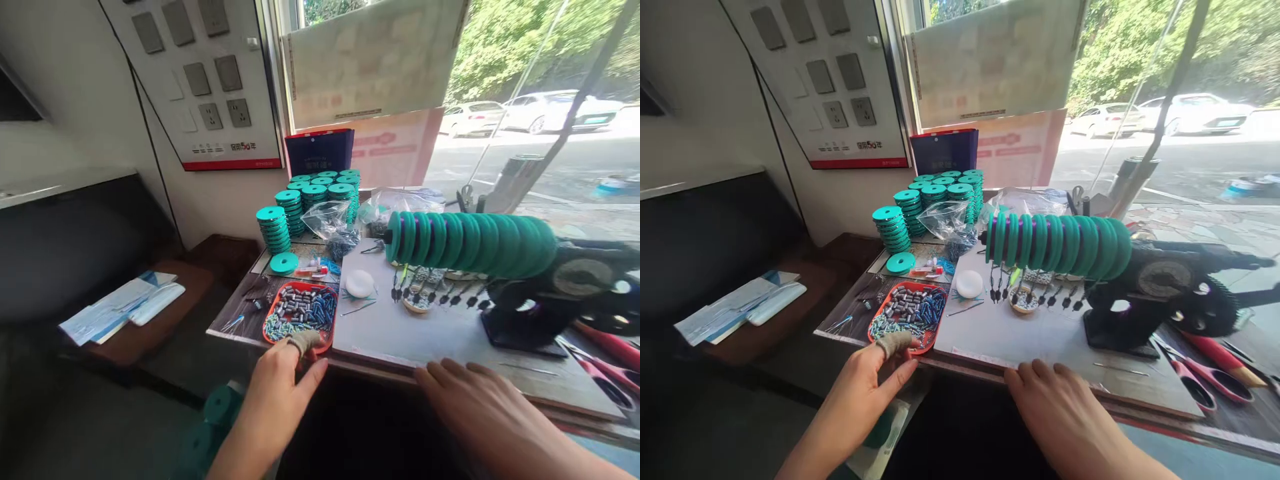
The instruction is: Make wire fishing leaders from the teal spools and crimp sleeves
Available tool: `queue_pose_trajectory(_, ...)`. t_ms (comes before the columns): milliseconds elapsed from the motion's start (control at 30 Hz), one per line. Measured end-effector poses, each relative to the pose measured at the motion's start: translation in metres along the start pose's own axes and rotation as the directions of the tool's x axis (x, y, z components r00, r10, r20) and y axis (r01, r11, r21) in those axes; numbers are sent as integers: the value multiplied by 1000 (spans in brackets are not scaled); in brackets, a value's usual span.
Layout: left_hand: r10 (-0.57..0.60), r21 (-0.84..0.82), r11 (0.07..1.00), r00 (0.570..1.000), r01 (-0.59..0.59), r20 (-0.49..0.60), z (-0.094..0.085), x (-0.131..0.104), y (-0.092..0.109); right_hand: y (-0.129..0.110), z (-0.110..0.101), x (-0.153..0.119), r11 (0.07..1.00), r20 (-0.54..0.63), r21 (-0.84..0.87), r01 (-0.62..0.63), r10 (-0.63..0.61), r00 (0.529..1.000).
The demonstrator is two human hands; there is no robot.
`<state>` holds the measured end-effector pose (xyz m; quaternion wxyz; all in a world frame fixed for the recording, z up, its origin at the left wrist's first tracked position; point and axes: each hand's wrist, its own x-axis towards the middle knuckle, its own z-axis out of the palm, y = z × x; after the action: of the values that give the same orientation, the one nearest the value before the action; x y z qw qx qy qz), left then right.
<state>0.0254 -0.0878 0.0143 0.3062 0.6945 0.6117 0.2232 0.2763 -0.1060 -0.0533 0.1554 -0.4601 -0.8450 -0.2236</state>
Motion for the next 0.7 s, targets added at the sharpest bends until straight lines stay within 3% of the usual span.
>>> queue_pose_trajectory(100, 82, -376, 923, 997, -78, -4, 32, 20, 16, -10, -2, -10, 997, -20, 63, -55, 56, 998)
queue_pose_trajectory(167, 95, -706, 705, 996, -65, 2, 58, 44, 32, -17, -2, -14, 991, 4, 113, -72, 72, 997)
queue_pose_trajectory(200, 62, -853, 522, 997, 3, 42, 71, 57, 40, -20, -1, -16, 988, 8, 132, -82, 82, 997)
queue_pose_trajectory(367, 146, -943, 280, 963, 179, 226, 113, 105, 71, -30, 4, -24, 974, -76, 200, -107, 125, 989)
queue_pose_trajectory(533, 216, -922, 213, 904, 325, 368, 128, 106, 84, -35, 15, -34, 951, -135, 286, -119, 163, 977)
queue_pose_trajectory(700, 205, -836, 297, 824, 462, 528, 137, 98, 95, -42, 23, -42, 891, -172, 437, -121, 214, 962)
